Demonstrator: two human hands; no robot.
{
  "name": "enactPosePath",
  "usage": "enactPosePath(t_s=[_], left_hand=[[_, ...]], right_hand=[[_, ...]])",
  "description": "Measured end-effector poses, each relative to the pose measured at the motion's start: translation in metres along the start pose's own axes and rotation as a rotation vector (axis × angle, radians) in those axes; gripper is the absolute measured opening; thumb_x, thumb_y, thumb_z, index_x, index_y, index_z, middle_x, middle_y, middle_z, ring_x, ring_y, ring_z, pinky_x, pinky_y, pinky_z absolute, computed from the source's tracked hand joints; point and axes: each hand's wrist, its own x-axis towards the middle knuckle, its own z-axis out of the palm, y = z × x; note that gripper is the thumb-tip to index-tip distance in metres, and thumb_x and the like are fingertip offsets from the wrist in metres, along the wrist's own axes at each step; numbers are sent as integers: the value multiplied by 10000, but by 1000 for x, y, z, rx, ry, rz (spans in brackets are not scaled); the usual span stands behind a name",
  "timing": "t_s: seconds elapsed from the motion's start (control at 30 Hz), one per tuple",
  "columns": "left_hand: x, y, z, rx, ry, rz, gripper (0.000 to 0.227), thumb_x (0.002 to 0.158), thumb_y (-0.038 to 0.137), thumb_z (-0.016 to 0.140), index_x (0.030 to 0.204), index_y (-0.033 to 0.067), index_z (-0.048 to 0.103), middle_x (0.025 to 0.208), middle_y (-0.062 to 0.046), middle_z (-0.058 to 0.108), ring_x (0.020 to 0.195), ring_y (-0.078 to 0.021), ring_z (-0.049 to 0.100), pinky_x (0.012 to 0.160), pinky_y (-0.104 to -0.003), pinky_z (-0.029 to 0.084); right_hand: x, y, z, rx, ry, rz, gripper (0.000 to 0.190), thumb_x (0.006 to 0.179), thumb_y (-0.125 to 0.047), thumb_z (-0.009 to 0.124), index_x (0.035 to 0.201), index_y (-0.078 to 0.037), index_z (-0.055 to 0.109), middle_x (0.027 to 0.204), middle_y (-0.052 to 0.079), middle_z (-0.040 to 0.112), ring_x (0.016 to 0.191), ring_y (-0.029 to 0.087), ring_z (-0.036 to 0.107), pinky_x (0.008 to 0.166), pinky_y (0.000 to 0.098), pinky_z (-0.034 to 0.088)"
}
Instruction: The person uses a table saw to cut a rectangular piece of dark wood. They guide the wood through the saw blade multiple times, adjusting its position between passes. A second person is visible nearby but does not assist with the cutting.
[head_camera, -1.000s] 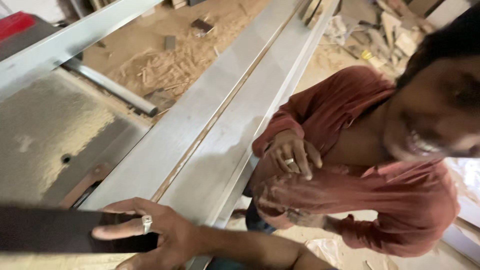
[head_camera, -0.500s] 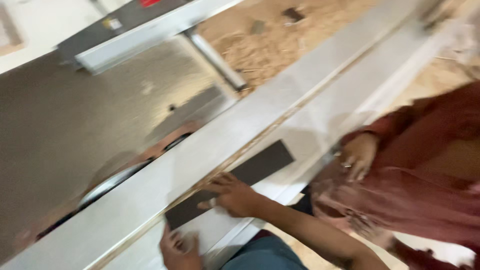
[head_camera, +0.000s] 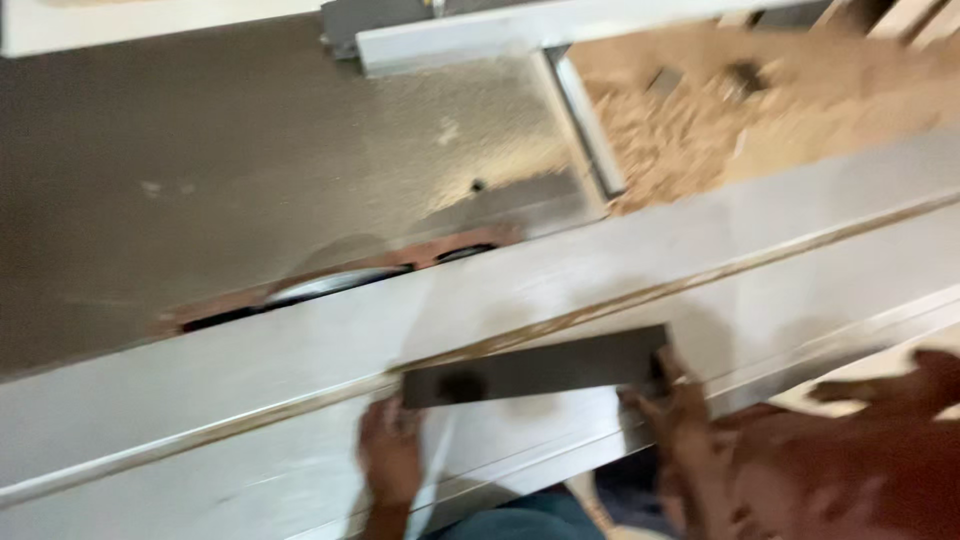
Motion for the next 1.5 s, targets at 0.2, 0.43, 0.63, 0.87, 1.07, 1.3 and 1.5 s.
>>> enactPosePath(t_s=[0.2,0.43,0.63,0.87,1.07,1.3,1.5], left_hand=[[29,48,41,-242,202,-128,300,784,174,801,1059,64,755,1047,-157,737,1002,-352,662,893,-459,530],[98,109,79,-311,223,-236,369,812,149,796,1157,29,751,977,-120,709,940,-325,614,878,-452,527],[130,128,110,-256,369,-239,341,843,122,743,1173,34,751,1025,-114,699,964,-309,620,891,-428,513],[125,132,117,-215,408,-337,232,884,136,794,1100,53,778,1034,-121,711,1003,-321,630,904,-453,501],[132,137,103,-186,414,-270,312,779,54,847,1085,40,787,977,-122,707,945,-312,641,849,-451,525],[134,125,88,-194,323,-132,264,825,70,865,1066,18,773,939,-131,688,779,-259,659,687,-396,541],[135,126,90,-204,308,-241,314,755,122,912,1030,34,790,908,-100,686,762,-235,662,678,-390,547]], right_hand=[[68,92,-14,-263,197,-188,212,838,-129,807,990,-139,660,1267,104,729,981,227,720,771,334,598],[139,105,-12,94,283,-130,524,831,-162,835,1341,-88,739,1168,164,736,932,259,701,802,360,581],[187,78,-9,249,213,11,467,843,-137,866,1291,-94,741,1064,133,777,924,233,745,839,390,584],[199,80,-2,333,256,-142,576,848,-83,848,1378,-1,638,1284,178,710,1098,271,701,915,360,558],[196,71,6,518,249,99,611,834,-106,861,1381,16,616,1203,161,741,1034,224,723,893,332,578],[191,60,-4,453,263,137,589,831,-136,877,1355,-7,642,1074,125,779,929,176,749,839,327,588],[194,61,-14,388,186,121,539,894,-127,808,1402,-54,644,1058,114,775,919,183,739,822,326,572]])
